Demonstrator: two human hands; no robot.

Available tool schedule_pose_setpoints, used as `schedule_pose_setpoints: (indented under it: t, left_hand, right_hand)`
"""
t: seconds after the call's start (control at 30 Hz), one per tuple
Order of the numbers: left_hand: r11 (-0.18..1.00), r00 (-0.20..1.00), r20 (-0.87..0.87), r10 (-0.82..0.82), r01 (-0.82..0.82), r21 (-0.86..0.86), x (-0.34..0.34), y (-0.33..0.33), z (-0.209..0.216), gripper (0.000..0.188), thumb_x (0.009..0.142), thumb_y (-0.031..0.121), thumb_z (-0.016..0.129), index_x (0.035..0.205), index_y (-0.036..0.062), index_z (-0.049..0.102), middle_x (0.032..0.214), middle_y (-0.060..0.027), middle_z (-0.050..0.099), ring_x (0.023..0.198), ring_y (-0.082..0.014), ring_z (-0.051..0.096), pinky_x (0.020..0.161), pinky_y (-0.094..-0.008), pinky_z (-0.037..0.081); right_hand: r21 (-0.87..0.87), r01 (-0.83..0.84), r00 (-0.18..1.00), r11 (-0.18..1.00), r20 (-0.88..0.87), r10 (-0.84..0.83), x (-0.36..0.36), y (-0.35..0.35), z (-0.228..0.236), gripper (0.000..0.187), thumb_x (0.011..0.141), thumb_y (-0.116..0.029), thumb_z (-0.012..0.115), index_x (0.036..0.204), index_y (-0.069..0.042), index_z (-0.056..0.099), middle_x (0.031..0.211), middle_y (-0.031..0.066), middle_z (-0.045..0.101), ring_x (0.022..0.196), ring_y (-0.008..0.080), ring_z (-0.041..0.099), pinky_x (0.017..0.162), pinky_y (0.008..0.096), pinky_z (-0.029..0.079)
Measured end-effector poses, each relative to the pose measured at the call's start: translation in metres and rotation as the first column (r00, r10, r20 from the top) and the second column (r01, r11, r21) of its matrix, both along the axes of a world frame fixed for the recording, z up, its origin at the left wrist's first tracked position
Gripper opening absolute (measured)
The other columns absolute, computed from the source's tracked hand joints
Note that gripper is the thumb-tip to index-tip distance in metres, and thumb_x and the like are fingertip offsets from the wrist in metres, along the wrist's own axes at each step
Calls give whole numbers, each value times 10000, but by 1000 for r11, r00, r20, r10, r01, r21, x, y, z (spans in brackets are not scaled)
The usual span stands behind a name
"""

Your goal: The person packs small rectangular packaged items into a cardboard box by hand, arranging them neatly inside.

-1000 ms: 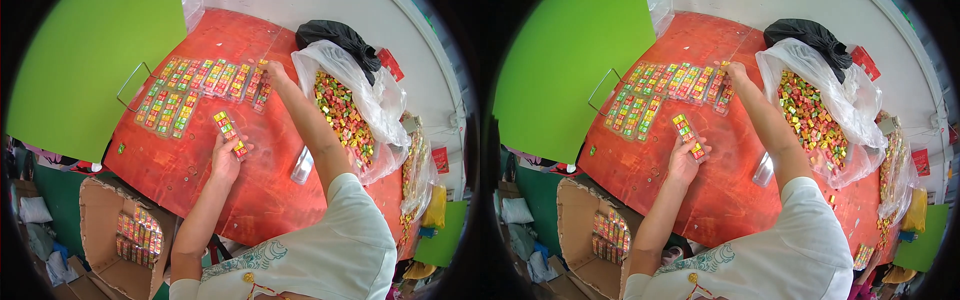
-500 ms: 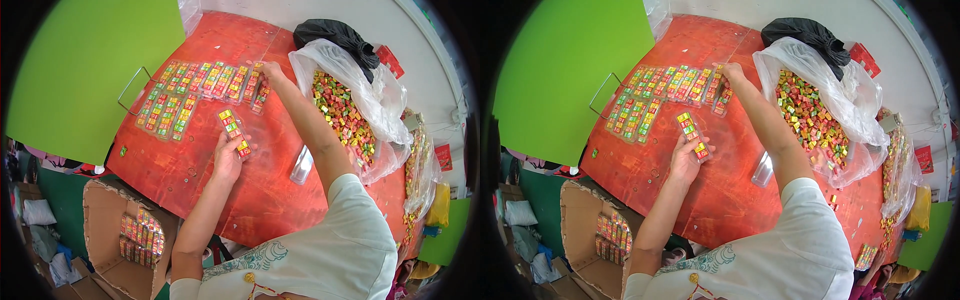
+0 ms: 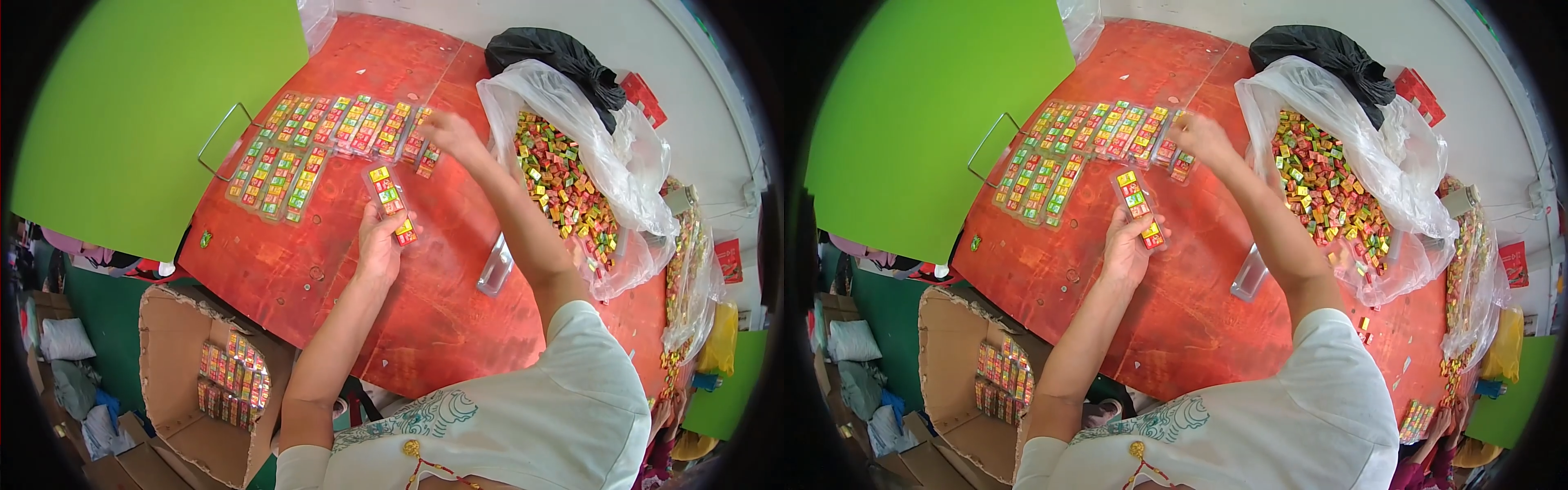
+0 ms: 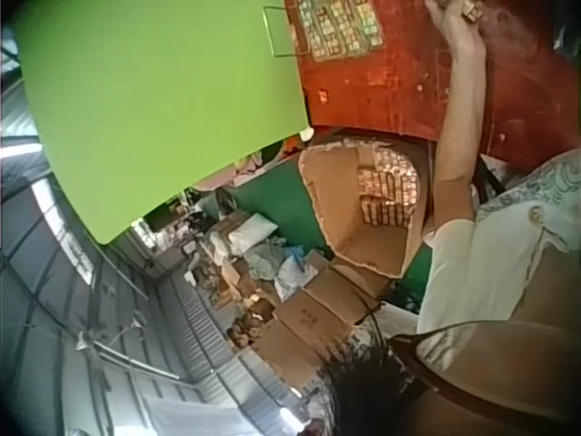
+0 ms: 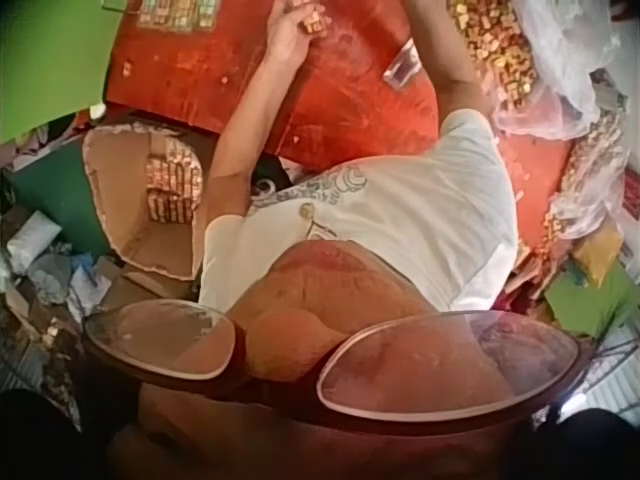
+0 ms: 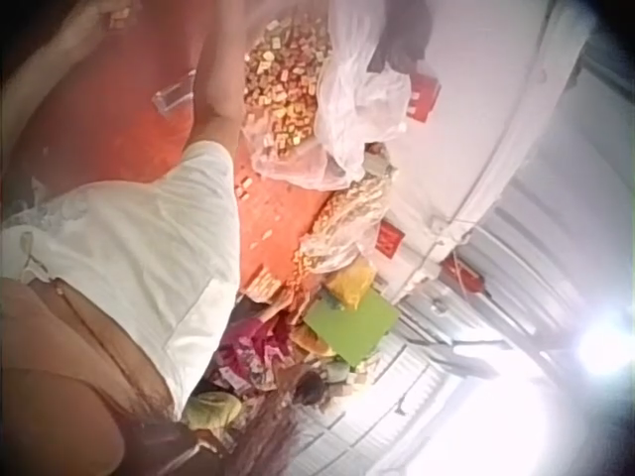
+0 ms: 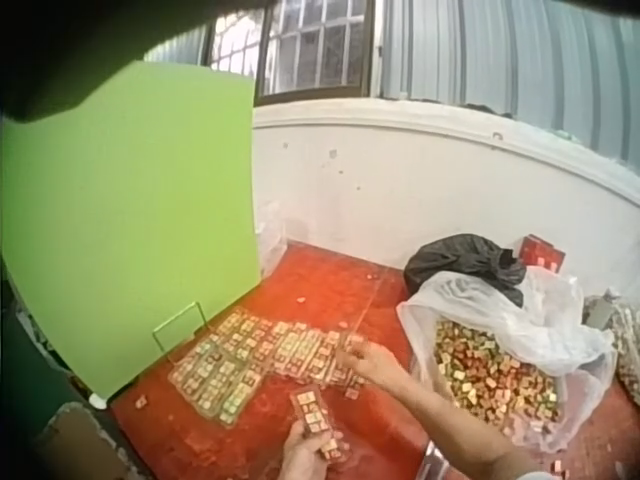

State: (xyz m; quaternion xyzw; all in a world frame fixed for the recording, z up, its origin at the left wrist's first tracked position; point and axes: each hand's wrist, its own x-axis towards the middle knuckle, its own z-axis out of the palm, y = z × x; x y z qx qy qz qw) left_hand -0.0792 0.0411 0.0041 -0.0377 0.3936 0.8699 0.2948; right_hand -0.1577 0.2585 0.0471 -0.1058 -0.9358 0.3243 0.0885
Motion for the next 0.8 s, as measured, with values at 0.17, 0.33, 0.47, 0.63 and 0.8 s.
schedule_pose_setpoints:
  t: [0.17, 0.33, 0.47, 0.63, 0.8]
  left_hand:
    - [997, 998, -59, -23, 19, -72, -13, 14, -8, 334, 862, 93, 589, 1150, 119, 422, 933, -74, 587, 767, -202, 622, 642, -358, 538]
    - [998, 996, -88, 16, -21, -56, -28, 22, -4, 336, 877, 108, 572, 1172, 122, 412, 948, -51, 546, 788, -183, 594, 671, -359, 528]
    - [1000, 1000, -17, 7, -6, 28, -40, 29, 7, 319, 891, 114, 548, 1177, 129, 407, 945, -45, 542, 805, -179, 587, 687, -363, 524]
    - [998, 996, -88, 4, -10, -61, -55, 26, 5, 314, 901, 118, 527, 1194, 135, 415, 957, -35, 545, 830, -163, 578, 670, -350, 508]
    - [990, 994, -86, -66, 55, -127, -52, 27, 14, 385, 897, 90, 519, 1258, 157, 405, 1034, -13, 558, 884, -156, 582, 636, -358, 488]
  right_hand:
    - [-458, -271, 942, 847, 52, 330, 30, -42, -17, 238, 820, -261, 654, 881, -32, 647, 702, 37, 619, 626, 105, 557, 532, 252, 422]
    - [-731, -62, 956, 680, 152, 251, 26, -42, -6, 137, 819, -195, 654, 814, -63, 614, 640, -1, 568, 511, 60, 484, 427, 213, 325]
    - [-778, 10, 958, 628, 188, 218, 8, -30, -9, 122, 826, -173, 636, 786, -62, 605, 601, -2, 547, 448, 58, 464, 357, 210, 300]
    - [-676, -103, 986, 730, 29, 167, -8, -39, 7, 171, 817, -199, 633, 880, -42, 609, 647, 13, 549, 464, 64, 457, 377, 217, 330]
    - [-611, -184, 968, 770, 22, 249, -24, -28, 0, 127, 822, -91, 617, 929, -30, 586, 659, 7, 553, 503, 67, 488, 434, 208, 364]
